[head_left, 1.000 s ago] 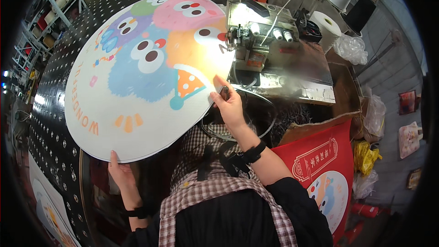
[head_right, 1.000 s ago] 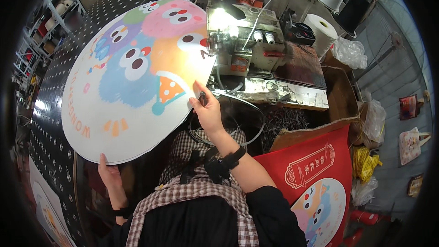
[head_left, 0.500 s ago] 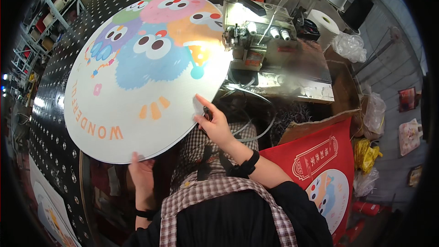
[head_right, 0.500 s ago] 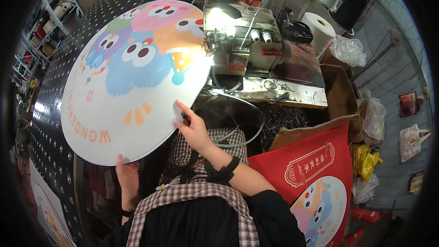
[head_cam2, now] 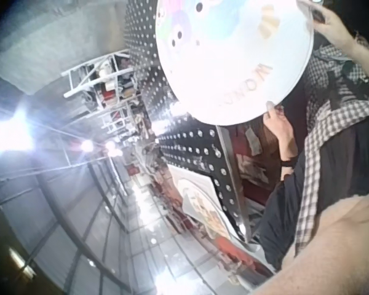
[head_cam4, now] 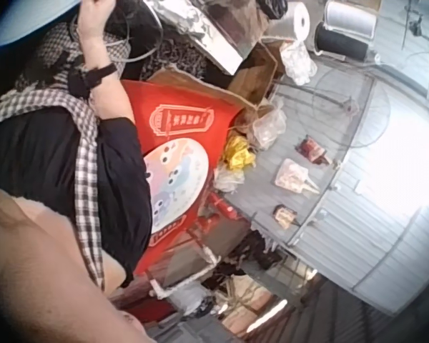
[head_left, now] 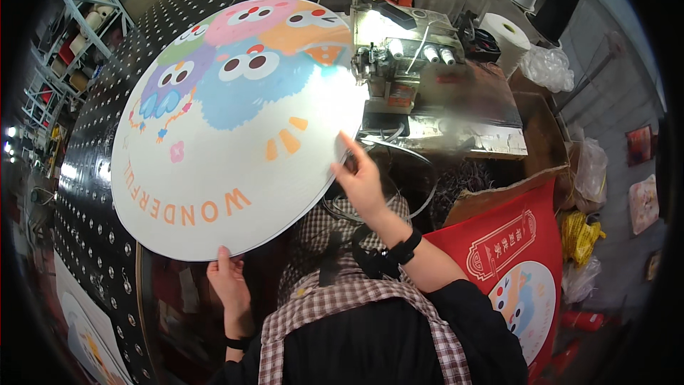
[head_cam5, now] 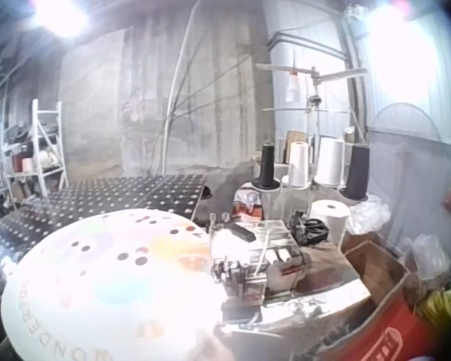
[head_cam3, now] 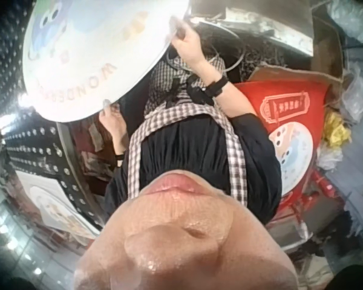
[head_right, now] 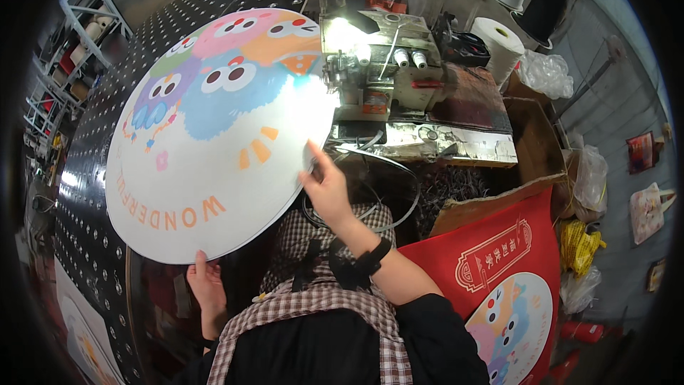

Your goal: Sewing the edges of circular mats using an industrial sewing machine.

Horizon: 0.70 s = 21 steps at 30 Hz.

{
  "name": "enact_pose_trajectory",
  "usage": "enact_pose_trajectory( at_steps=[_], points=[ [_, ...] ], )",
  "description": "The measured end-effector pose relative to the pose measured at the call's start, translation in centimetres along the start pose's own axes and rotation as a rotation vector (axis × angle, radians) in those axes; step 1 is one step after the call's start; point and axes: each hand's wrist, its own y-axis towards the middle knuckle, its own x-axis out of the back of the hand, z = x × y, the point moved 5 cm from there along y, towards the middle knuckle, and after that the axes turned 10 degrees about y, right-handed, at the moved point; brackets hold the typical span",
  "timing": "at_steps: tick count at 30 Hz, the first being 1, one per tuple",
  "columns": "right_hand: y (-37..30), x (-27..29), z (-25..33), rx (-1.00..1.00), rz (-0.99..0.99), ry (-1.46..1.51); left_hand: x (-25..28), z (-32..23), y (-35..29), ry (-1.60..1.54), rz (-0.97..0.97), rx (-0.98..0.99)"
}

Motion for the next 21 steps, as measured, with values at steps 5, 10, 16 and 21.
enact_pose_trajectory(
  at_steps=[5, 10, 16, 21],
  points=[
    [-3.6, -3.0, -1.8, -0.033, 0.174, -0.156, -2.1, 1.4, -0.7, -0.018, 0.176, 0.11],
    [-1.3, -1.1, -0.9, -0.027, 0.086, -0.104, -0.6, -1.4, 1.4, -0.24, 0.068, 0.026],
    [1.4, 0.8, 1.4, -0.037, -0.025, -0.03, 7.2, -2.1, 5.5, -0.062, -0.087, -0.034],
    [1.2, 0.3, 0.6, 0.047, 0.026, 0.017, 4.1, -1.1, 3.2, -0.03, -0.066, -0.022]
  ],
)
